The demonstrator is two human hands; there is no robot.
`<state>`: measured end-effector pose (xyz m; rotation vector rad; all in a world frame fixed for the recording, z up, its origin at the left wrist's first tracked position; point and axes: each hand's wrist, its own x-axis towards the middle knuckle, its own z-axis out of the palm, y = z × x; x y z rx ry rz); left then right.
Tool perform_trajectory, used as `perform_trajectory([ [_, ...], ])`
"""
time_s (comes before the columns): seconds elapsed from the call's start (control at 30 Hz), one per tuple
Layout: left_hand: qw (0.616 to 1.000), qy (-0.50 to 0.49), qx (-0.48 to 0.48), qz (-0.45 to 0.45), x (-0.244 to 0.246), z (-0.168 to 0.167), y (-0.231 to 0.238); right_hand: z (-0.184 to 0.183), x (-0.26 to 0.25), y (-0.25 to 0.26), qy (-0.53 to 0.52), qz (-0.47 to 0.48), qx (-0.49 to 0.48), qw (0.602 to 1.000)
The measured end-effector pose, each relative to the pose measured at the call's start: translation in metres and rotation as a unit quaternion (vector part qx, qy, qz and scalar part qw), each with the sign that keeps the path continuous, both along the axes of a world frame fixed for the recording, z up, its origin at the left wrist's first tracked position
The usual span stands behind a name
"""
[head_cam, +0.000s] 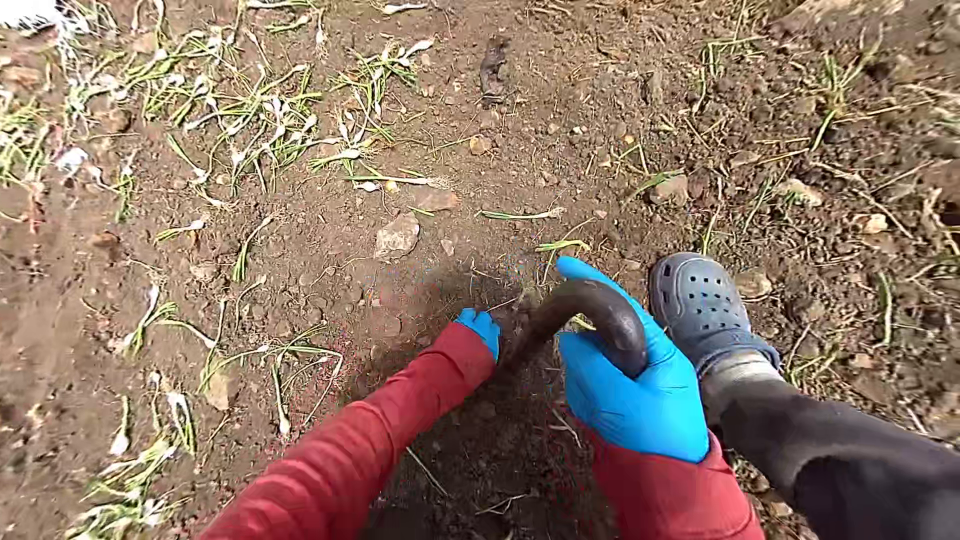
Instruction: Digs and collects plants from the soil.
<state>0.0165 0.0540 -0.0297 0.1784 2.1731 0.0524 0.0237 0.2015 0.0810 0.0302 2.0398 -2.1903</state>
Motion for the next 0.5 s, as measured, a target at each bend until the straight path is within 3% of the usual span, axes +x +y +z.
perform_trajectory([
  [0.07, 0.996, 0.036, 0.057, 0.053, -0.008, 0.013, -0.011, 0.011, -0.01, 0.018, 0.036, -0.041, -0.034, 0.998],
  [0.1, 0.985, 0.103, 0.093, 0.098, -0.027, 0.021, -0.019, 0.002, -0.012, 0.019, 0.031, -0.076, -0.002, 0.997],
  [0.17, 0.952, 0.238, 0.086, 0.174, -0.081, 0.027, -0.018, -0.033, -0.003, 0.017, 0.017, -0.055, 0.051, 0.997],
  [0.27, 0.959, 0.232, 0.032, 0.157, -0.174, -0.006, 0.009, -0.046, 0.017, 0.011, -0.061, -0.038, 0.095, 0.993],
  [0.33, 0.959, 0.218, 0.059, 0.172, -0.19, -0.003, 0.007, -0.048, 0.023, 0.017, -0.079, -0.005, 0.059, 0.995],
  [0.4, 0.924, 0.242, 0.134, 0.264, -0.157, 0.035, -0.023, -0.045, 0.017, 0.021, -0.087, 0.041, 0.028, 0.995],
  [0.47, 0.904, 0.27, 0.163, 0.289, -0.073, 0.066, -0.071, -0.02, 0.008, 0.022, -0.082, 0.1, 0.032, 0.991],
  [0.5, 0.915, 0.256, 0.143, 0.278, -0.016, 0.068, -0.091, 0.004, 0.001, 0.02, -0.078, 0.118, 0.03, 0.989],
])
